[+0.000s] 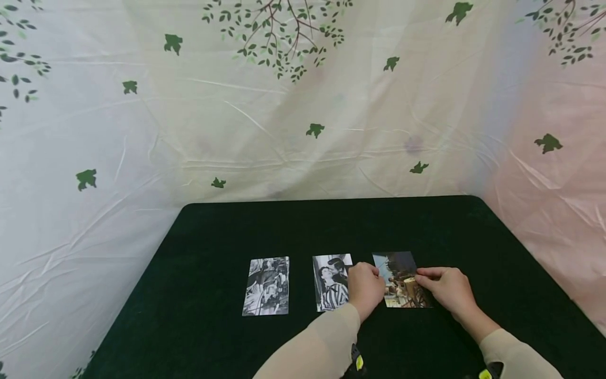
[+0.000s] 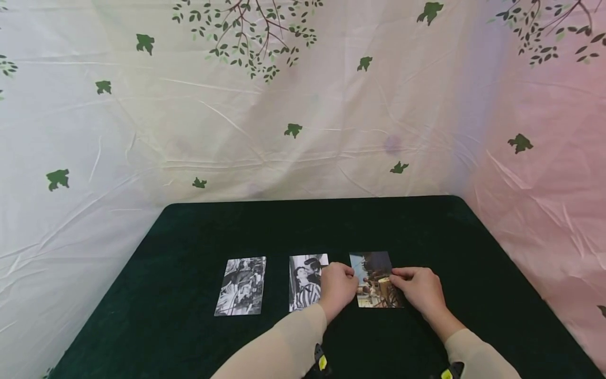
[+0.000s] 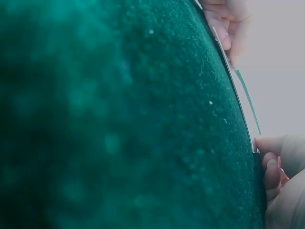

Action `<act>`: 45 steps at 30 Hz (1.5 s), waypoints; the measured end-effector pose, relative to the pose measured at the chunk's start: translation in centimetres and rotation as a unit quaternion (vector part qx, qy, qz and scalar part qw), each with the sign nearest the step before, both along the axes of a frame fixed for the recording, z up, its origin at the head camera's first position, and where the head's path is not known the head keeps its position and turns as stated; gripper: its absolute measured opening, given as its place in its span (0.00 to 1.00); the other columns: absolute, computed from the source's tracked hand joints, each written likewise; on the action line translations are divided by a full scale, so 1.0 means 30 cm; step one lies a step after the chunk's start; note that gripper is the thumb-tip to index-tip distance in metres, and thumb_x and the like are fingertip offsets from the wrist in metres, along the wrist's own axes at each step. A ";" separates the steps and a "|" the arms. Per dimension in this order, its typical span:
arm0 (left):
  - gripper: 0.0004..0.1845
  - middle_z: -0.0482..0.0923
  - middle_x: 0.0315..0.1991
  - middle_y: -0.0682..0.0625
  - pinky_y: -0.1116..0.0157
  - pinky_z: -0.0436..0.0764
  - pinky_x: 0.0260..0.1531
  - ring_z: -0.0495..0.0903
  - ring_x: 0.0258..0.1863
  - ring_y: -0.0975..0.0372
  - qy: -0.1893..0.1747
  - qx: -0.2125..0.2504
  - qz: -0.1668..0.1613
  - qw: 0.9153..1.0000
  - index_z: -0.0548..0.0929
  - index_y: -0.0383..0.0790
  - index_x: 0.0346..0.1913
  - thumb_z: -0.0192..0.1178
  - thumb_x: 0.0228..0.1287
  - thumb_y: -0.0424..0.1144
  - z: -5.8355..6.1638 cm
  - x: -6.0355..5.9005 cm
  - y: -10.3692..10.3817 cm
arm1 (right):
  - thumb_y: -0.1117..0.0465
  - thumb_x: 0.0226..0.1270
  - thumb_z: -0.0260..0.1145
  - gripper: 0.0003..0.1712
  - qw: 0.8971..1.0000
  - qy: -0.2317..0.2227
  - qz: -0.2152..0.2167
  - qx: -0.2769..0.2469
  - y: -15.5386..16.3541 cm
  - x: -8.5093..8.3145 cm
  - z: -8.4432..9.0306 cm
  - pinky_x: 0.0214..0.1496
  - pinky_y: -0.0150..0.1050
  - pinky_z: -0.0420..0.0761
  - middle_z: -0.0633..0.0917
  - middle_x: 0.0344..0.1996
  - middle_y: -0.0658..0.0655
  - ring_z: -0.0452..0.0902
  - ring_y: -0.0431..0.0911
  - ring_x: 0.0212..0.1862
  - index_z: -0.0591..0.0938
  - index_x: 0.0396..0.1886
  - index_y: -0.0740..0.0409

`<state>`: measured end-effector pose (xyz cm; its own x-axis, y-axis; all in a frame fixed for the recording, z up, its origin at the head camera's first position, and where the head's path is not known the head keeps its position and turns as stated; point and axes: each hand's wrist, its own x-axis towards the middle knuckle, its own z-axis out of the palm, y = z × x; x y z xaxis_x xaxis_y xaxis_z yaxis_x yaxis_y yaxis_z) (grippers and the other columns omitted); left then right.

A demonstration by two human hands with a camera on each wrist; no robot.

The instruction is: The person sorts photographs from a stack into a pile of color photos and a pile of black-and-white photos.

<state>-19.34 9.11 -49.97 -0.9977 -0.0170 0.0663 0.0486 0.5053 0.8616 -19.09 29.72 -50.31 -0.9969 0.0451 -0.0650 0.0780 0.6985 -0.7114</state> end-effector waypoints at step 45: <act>0.14 0.78 0.21 0.48 0.64 0.76 0.19 0.77 0.17 0.60 -0.056 0.038 0.008 0.998 0.80 0.32 0.49 0.60 0.66 0.39 0.098 0.123 -0.506 | 0.43 0.56 0.72 0.34 0.992 0.011 0.095 0.088 -0.504 0.060 0.089 0.29 0.38 0.72 0.80 0.33 0.53 0.72 0.43 0.30 0.79 0.54 0.62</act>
